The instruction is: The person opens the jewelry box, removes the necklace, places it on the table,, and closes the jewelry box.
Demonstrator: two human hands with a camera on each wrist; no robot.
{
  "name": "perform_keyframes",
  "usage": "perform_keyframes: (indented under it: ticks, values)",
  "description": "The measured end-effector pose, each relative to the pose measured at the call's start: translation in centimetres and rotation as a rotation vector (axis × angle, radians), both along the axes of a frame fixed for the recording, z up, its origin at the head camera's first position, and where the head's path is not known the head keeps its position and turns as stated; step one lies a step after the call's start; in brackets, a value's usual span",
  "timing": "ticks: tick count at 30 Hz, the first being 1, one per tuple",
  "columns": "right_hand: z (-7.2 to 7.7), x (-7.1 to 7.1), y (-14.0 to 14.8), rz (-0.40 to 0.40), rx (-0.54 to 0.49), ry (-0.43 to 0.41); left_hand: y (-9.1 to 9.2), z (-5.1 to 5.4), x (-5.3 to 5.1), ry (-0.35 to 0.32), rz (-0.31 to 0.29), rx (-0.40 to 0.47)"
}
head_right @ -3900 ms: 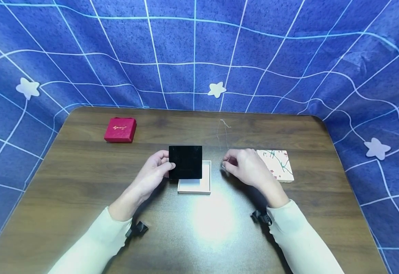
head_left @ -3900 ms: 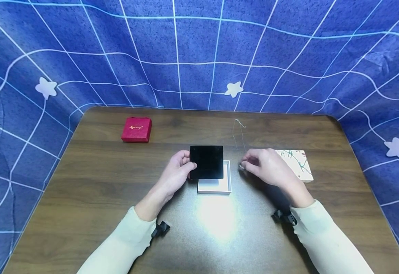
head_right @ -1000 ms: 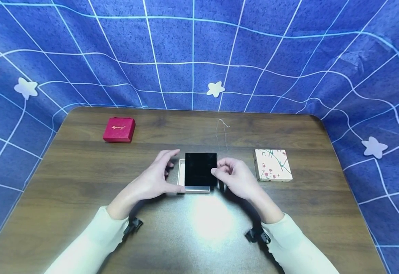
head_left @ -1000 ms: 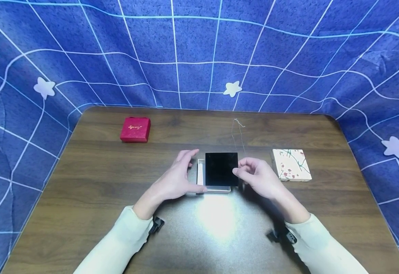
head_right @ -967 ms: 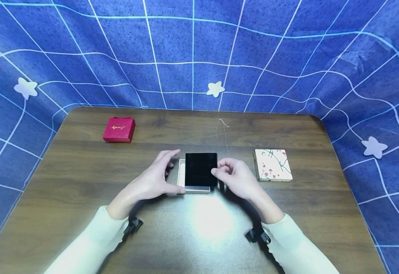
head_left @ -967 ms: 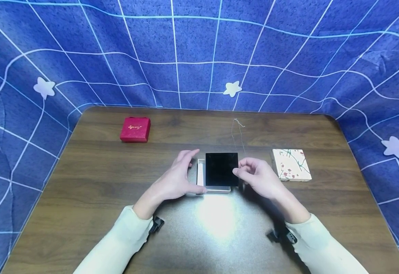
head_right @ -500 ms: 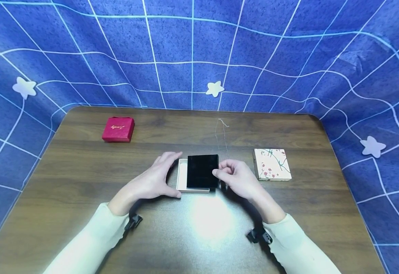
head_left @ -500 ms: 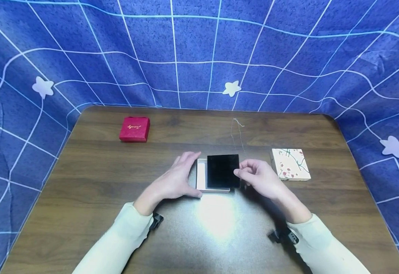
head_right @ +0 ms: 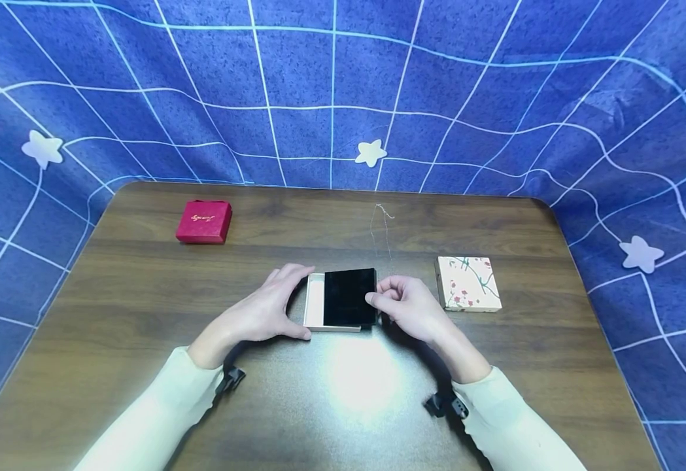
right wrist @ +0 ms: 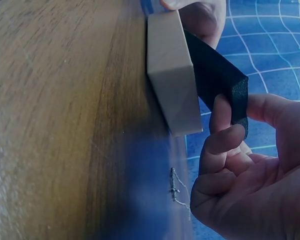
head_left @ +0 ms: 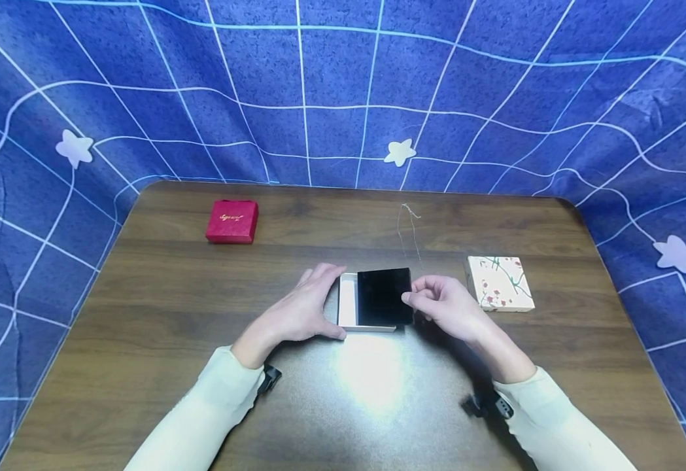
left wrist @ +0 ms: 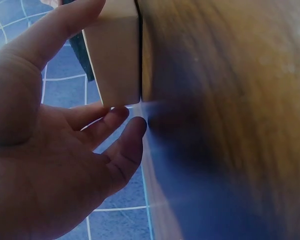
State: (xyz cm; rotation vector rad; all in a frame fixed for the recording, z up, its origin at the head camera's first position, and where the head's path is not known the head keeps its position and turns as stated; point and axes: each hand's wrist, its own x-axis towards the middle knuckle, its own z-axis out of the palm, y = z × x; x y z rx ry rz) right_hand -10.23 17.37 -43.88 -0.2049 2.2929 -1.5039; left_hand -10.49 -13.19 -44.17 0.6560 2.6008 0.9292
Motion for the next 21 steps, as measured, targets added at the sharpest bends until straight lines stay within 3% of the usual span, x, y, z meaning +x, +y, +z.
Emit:
perform_keyframes:
  ticks: [21]
  values:
    - [0.04,-0.36,-0.6,-0.019,0.033,-0.019,0.31,-0.27,-0.08,0.0,0.02,-0.006]
